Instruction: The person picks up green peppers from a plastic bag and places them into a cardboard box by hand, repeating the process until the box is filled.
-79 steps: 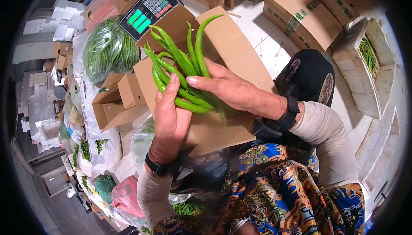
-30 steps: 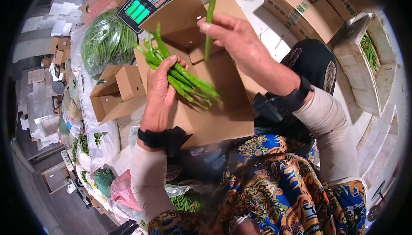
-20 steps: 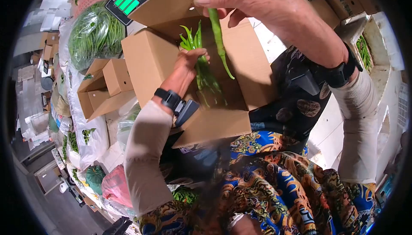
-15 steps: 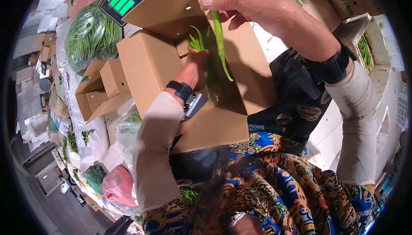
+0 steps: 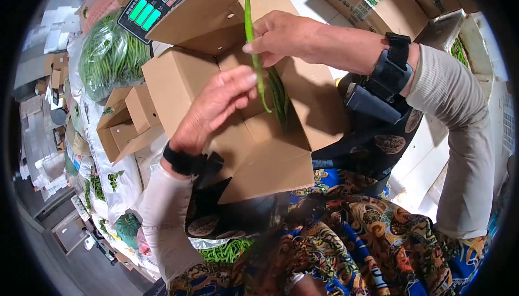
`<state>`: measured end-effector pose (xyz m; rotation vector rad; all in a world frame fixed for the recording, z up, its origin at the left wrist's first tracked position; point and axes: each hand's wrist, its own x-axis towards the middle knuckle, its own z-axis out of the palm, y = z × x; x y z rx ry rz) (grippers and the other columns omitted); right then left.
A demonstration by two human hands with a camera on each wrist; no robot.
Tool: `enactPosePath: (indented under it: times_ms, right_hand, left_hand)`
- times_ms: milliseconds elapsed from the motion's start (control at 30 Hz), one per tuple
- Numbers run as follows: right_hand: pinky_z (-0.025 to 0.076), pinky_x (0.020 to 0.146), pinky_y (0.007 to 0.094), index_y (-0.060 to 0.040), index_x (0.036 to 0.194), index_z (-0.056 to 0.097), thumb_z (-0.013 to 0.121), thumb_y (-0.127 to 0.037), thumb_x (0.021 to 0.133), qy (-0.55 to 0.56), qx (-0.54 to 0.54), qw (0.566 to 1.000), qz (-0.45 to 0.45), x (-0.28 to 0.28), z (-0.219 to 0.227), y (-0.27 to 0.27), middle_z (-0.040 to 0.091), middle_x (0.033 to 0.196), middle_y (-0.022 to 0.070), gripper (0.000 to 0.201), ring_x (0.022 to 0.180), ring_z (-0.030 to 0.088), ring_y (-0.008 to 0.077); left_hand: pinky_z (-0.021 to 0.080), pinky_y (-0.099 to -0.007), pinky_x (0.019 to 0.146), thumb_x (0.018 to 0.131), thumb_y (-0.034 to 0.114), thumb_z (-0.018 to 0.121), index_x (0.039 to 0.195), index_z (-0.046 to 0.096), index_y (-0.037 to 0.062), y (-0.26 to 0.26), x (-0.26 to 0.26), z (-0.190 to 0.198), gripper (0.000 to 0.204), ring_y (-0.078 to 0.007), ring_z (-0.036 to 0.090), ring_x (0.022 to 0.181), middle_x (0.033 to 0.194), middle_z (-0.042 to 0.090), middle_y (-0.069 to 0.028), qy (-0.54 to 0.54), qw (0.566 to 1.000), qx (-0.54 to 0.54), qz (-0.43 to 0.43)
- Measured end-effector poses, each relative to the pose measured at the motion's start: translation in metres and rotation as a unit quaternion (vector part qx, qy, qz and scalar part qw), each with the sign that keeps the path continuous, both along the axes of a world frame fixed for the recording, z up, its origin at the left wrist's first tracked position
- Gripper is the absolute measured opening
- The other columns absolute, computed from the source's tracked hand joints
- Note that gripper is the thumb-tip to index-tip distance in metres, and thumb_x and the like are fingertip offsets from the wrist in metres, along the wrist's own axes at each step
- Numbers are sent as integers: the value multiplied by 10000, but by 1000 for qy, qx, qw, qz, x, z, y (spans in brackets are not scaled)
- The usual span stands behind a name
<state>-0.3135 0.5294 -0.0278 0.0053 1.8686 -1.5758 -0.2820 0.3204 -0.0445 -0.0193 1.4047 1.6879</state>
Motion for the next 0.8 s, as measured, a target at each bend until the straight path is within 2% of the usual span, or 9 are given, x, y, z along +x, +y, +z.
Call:
enactPosePath:
  times_ms: [67, 133, 233, 400, 533, 567, 600, 633, 800]
  right_hand:
    - [507, 760, 264, -16, 968, 624, 640, -281, 898, -15, -6, 999, 29, 5, -6, -5, 614, 884, 61, 274, 835, 599, 127]
    - [506, 790, 273, -7, 1033, 629, 637, -291, 898, -29, -10, 998, 58, 9, -1, -10, 615, 935, 80, 314, 883, 600, 141]
    - [461, 909, 288, -19, 1237, 573, 621, -335, 899, -2, 128, 988, 88, 21, 56, -6, 555, 1192, 131, 466, 1033, 568, 181]
    - [458, 786, 259, -29, 1136, 619, 583, -305, 912, 106, 54, 987, 112, 19, 88, 9, 626, 997, 30, 357, 893, 566, 104]
    - [440, 741, 228, -68, 1052, 648, 581, -305, 915, 147, -44, 987, 53, 16, 86, 12, 627, 998, -9, 281, 867, 560, 77]
    - [440, 740, 227, -69, 1048, 651, 580, -309, 917, 142, -54, 988, 42, 16, 85, 12, 628, 997, -13, 282, 863, 560, 77]
    - [440, 738, 226, -70, 1045, 653, 579, -313, 918, 136, -63, 988, 31, 16, 84, 13, 629, 996, -16, 284, 860, 559, 76]
    - [439, 731, 217, -70, 1043, 654, 578, -313, 919, 127, -64, 990, 18, 16, 83, 13, 632, 1005, -16, 283, 855, 557, 73]
    - [433, 709, 200, -73, 1039, 654, 574, -302, 927, 109, -76, 991, -18, 7, 80, 20, 637, 1003, -17, 267, 816, 544, 58]
  left_hand:
    - [392, -179, 571, 911, 252, 619, 934, 629, 60, 3, 17, -2, 193, -56, 508, 668, 807, 586, 28, 4, 1000, -20, 10]
    - [437, -132, 567, 909, 185, 627, 1028, 616, 37, 4, 23, -13, 190, -15, 511, 661, 805, 564, 41, 9, 999, -11, 34]
    - [456, -193, 541, 901, 117, 608, 961, 623, 51, -5, 24, -39, 90, -69, 536, 631, 774, 556, 24, 10, 990, -123, 74]
    - [457, -254, 495, 869, 139, 636, 751, 534, 101, -32, 17, -148, 161, -157, 531, 543, 659, 523, 0, -60, 946, -282, 149]
    - [461, -325, 480, 841, 125, 636, 740, 520, 92, -12, 5, -195, 157, -197, 559, 588, 675, 533, -41, -144, 950, -148, 233]
    - [501, -360, 581, 811, 134, 575, 804, 567, 74, -10, 2, -203, 62, -251, 611, 647, 756, 596, -106, 56, 944, -313, 94]
    - [541, -396, 682, 780, 144, 514, 868, 613, 55, -6, 0, -216, 160, -306, 664, 706, 837, 660, -171, 250, 855, -451, -55]
    - [520, -427, 786, 740, 193, 537, 834, 614, 51, 6, 0, -240, 187, -363, 648, 849, 901, 660, -201, 196, 864, -450, 114]
    - [495, -451, 832, 700, 189, 556, 769, 618, 42, 22, -2, -194, 173, -404, 611, 924, 922, 653, -212, 249, 825, -504, 60]
